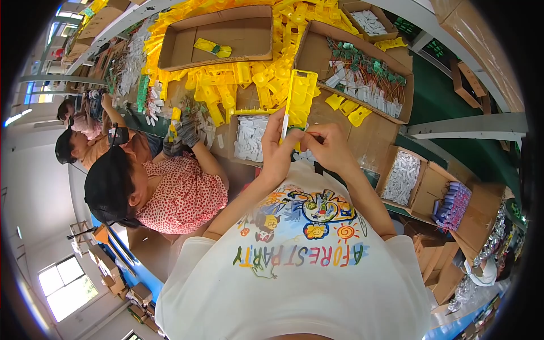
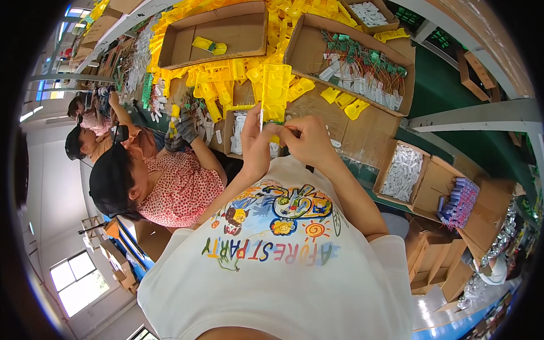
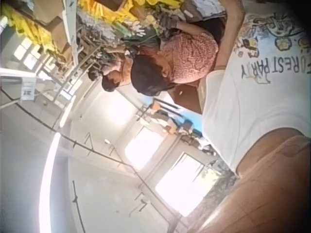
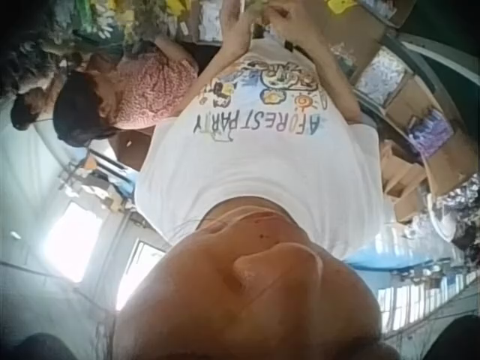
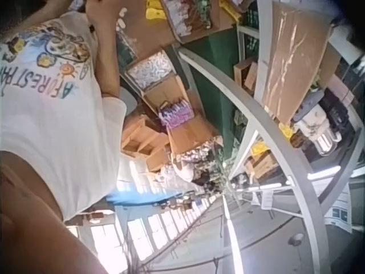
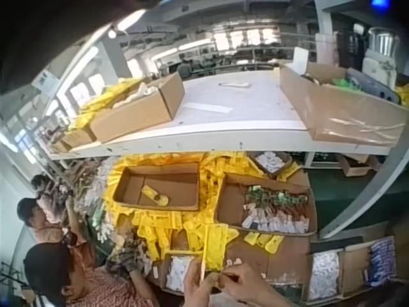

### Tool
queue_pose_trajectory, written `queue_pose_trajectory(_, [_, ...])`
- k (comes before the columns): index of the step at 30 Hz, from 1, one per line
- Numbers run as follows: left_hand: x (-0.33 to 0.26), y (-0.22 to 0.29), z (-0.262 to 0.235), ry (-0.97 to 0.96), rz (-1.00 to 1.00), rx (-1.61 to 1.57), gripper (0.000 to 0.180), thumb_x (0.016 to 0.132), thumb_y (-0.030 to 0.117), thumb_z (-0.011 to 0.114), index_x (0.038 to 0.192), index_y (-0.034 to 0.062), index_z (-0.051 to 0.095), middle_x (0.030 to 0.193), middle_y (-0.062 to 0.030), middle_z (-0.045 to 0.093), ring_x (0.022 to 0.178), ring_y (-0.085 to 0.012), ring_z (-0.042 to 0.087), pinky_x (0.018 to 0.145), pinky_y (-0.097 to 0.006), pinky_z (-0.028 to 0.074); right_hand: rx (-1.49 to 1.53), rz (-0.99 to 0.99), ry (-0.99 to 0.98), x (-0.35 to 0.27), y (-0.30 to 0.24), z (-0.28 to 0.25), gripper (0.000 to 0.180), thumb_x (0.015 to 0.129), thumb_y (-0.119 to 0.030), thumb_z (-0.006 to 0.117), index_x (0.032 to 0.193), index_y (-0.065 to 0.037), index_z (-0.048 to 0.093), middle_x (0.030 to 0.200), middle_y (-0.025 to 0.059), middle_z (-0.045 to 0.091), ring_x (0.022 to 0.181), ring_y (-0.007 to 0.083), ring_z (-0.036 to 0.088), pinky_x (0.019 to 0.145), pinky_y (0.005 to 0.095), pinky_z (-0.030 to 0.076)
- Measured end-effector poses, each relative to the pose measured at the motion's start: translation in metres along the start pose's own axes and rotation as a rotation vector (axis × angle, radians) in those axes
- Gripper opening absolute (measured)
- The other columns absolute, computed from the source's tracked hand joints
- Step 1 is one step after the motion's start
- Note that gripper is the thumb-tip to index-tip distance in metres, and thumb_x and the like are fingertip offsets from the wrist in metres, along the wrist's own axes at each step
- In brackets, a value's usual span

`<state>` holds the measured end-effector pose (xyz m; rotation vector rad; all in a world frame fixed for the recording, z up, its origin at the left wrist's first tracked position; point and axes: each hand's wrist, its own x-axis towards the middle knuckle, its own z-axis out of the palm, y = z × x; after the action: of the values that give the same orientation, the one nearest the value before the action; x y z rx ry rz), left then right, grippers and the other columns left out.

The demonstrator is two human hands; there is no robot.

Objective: Assembling small yellow electrical component housings by inserting internal plastic and circuit parts.

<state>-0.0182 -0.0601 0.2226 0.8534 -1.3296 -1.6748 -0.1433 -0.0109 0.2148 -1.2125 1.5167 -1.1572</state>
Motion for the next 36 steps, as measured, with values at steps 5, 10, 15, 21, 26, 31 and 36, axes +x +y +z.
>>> queue_pose_trajectory(5, [0.001,-0.01,-0.008,-0.021,-0.113,-0.256,0.035,0.086,0.003,0.048,0.122,-0.0008,0.047,0.106,-0.0053,0.057,0.094,-0.0097,0.053,0.079,-0.023,0.043,-0.151,-0.046,-0.043,0.005,-0.013,-0.009,0.016,0.082,-0.013,0.062,0.078,0.001,0.066,0.064,0.0052,0.061,0.054,0.0087,0.053,0.049,0.0244,0.041])
queue_pose_trajectory(10, [0.003,-0.015,-0.016,-0.032,-0.103,-0.089,0.033,0.087,0.004,0.047,0.12,-0.0008,0.049,0.105,-0.005,0.058,0.093,-0.0102,0.055,0.08,-0.024,0.044,0.057,-0.179,0.038,0.004,-0.003,0.004,0.017,0.081,-0.008,0.063,0.093,0.002,0.065,0.083,0.0077,0.063,0.068,0.0117,0.06,0.059,0.0223,0.048])
queue_pose_trajectory(15, [0.003,-0.005,-0.011,-0.099,-0.2,-0.182,0.032,0.088,0.007,0.043,0.117,-0.0035,0.051,0.112,-0.0136,0.059,0.097,-0.0181,0.059,0.086,-0.031,0.047,0.153,-0.199,0.158,0.001,0.005,0.013,0.016,0.078,-0.009,0.064,0.09,0.001,0.067,0.08,0.0099,0.064,0.067,0.0148,0.064,0.059,0.0243,0.049])
queue_pose_trajectory(21, [0.003,-0.011,-0.012,-0.104,-0.208,-0.227,0.031,0.088,0.006,0.043,0.115,-0.0046,0.053,0.112,-0.0154,0.059,0.099,-0.0192,0.059,0.088,-0.031,0.047,0.236,-0.163,0.091,-0.001,0.004,0.01,0.015,0.08,-0.003,0.062,0.093,0.004,0.065,0.087,0.0069,0.062,0.076,0.0085,0.059,0.061,0.0212,0.046])
queue_pose_trajectory(26, [0.004,-0.033,-0.022,-0.112,-0.17,-0.141,0.032,0.086,0.005,0.051,0.117,-0.0012,0.054,0.1,-0.0055,0.063,0.09,-0.0112,0.058,0.08,-0.024,0.045,0.218,-0.225,0.157,-0.001,0.023,0.017,0.015,0.077,-0.007,0.066,0.088,0.002,0.067,0.081,0.0069,0.064,0.067,0.0086,0.059,0.056,0.0223,0.045])
queue_pose_trajectory(31, [0.019,-0.041,-0.027,-0.226,-0.369,-0.214,0.037,0.091,0.013,0.044,0.126,-0.0005,0.046,0.121,-0.0126,0.055,0.107,-0.0214,0.055,0.09,-0.034,0.044,0.288,0.22,0.015,0.003,0.043,0.01,0.019,0.085,-0.011,0.061,0.097,0.003,0.066,0.09,0.005,0.062,0.076,0.0091,0.059,0.063,0.0214,0.047])
queue_pose_trajectory(36, [0.017,-0.027,-0.02,-0.345,-0.498,-0.56,0.051,0.098,0.04,0.027,0.133,0.0046,0.037,0.131,-0.011,0.046,0.11,-0.0219,0.051,0.088,-0.036,0.044,0.504,0.159,-0.013,0.002,0.034,0.002,0.024,0.089,-0.018,0.058,0.095,0.005,0.065,0.085,0.0034,0.062,0.072,0.0079,0.058,0.062,0.0212,0.048])
